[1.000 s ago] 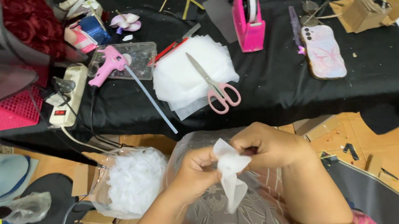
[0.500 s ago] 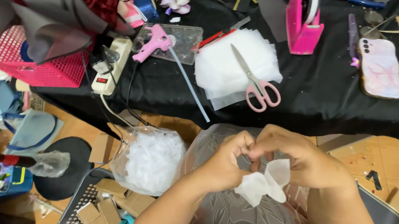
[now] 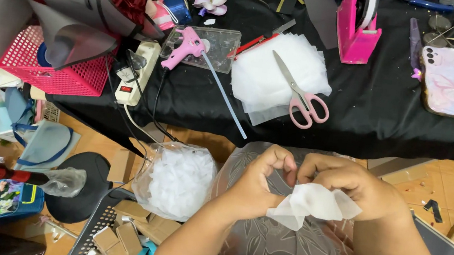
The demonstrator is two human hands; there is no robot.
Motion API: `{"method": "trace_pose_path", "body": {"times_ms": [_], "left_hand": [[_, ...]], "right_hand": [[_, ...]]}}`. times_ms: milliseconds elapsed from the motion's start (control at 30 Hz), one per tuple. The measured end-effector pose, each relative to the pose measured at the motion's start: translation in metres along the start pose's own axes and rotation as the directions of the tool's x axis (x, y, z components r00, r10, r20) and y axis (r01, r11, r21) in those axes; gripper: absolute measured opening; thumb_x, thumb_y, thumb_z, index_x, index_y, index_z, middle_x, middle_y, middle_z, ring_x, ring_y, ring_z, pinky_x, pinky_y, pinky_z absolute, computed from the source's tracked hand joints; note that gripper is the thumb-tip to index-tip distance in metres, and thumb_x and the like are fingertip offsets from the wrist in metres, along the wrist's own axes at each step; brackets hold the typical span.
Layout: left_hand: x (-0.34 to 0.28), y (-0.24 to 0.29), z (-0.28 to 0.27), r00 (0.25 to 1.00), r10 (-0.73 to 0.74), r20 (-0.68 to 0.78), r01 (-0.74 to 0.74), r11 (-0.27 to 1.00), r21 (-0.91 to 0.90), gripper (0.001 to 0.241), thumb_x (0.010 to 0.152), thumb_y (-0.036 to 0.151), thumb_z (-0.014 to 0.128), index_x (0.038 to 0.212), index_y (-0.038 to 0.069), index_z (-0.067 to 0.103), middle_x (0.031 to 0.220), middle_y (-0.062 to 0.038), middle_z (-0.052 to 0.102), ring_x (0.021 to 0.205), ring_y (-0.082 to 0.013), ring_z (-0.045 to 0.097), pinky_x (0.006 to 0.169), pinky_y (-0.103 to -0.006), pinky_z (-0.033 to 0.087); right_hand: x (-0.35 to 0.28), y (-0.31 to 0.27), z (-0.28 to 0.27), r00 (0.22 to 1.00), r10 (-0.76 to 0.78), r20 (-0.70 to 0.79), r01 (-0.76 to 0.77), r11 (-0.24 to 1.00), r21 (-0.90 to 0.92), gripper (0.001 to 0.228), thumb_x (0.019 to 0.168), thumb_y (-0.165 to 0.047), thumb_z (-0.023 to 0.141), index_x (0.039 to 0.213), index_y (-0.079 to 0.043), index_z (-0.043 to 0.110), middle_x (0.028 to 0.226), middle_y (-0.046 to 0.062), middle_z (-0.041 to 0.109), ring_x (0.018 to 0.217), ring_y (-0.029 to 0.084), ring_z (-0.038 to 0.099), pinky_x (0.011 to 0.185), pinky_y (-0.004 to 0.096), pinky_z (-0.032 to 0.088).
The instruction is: The person sits at a cluttered table and folds small, white, translucent sheets of material by hand. They repeatedly pick up a sheet, fold it into a smaller shape, and place it into a clear plastic bag on their lap.
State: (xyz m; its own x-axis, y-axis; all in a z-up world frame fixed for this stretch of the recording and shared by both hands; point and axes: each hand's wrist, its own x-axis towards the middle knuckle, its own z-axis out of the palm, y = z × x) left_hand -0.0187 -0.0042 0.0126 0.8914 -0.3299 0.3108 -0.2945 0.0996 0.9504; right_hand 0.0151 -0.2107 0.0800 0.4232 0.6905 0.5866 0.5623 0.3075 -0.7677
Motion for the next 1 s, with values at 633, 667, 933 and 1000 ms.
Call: {"method": "trace_pose_path", "body": {"times_ms": [633,667,933,1000], "left_hand": [[-0.002,0.014,0.013,0.984,-0.127,-0.124,0.05,0.868,-0.494,0.028,0.072,0.004,0.089,0.093,0.004,0.07,0.085,0.001,0.066,0.08,-0.0043,0.056,0.077,-0.0206,0.047],[-0.003,0.005,0.013,0.988,-0.09,-0.124,0.019,0.876,-0.481,0.028,0.071,0.003,0.089,0.091,0.003,0.07,0.083,-0.003,0.066,0.078,-0.0064,0.057,0.074,-0.0218,0.047],[0.006,-0.002,0.012,0.993,-0.005,-0.116,-0.049,0.891,-0.451,0.021,0.08,0.01,0.087,0.087,0.003,0.069,0.08,-0.006,0.064,0.076,-0.0099,0.055,0.07,-0.0243,0.045],[0.008,0.0,0.016,0.995,0.047,-0.093,-0.083,0.9,-0.429,0.023,0.084,0.018,0.087,0.087,0.002,0.071,0.081,-0.007,0.066,0.077,-0.0111,0.055,0.074,-0.0261,0.048]], "right_hand": [[-0.008,0.009,0.011,0.953,-0.055,-0.297,-0.035,0.957,-0.288,0.015,0.081,-0.017,0.084,0.076,-0.009,0.072,0.076,0.005,0.064,0.059,0.017,0.061,0.059,0.027,0.055],[-0.011,0.01,0.01,0.953,-0.059,-0.296,-0.04,0.948,-0.316,0.016,0.081,-0.02,0.084,0.077,-0.009,0.073,0.078,0.005,0.065,0.061,0.018,0.062,0.061,0.028,0.056],[-0.019,0.002,0.003,0.966,-0.01,-0.26,-0.101,0.907,-0.41,0.006,0.088,-0.008,0.074,0.084,-0.004,0.071,0.083,0.013,0.069,0.064,0.034,0.065,0.062,0.04,0.058],[-0.03,0.006,0.001,0.963,0.033,-0.267,-0.142,0.905,-0.4,0.007,0.088,-0.009,0.075,0.084,-0.005,0.071,0.084,0.012,0.07,0.064,0.033,0.066,0.063,0.039,0.059]]}}
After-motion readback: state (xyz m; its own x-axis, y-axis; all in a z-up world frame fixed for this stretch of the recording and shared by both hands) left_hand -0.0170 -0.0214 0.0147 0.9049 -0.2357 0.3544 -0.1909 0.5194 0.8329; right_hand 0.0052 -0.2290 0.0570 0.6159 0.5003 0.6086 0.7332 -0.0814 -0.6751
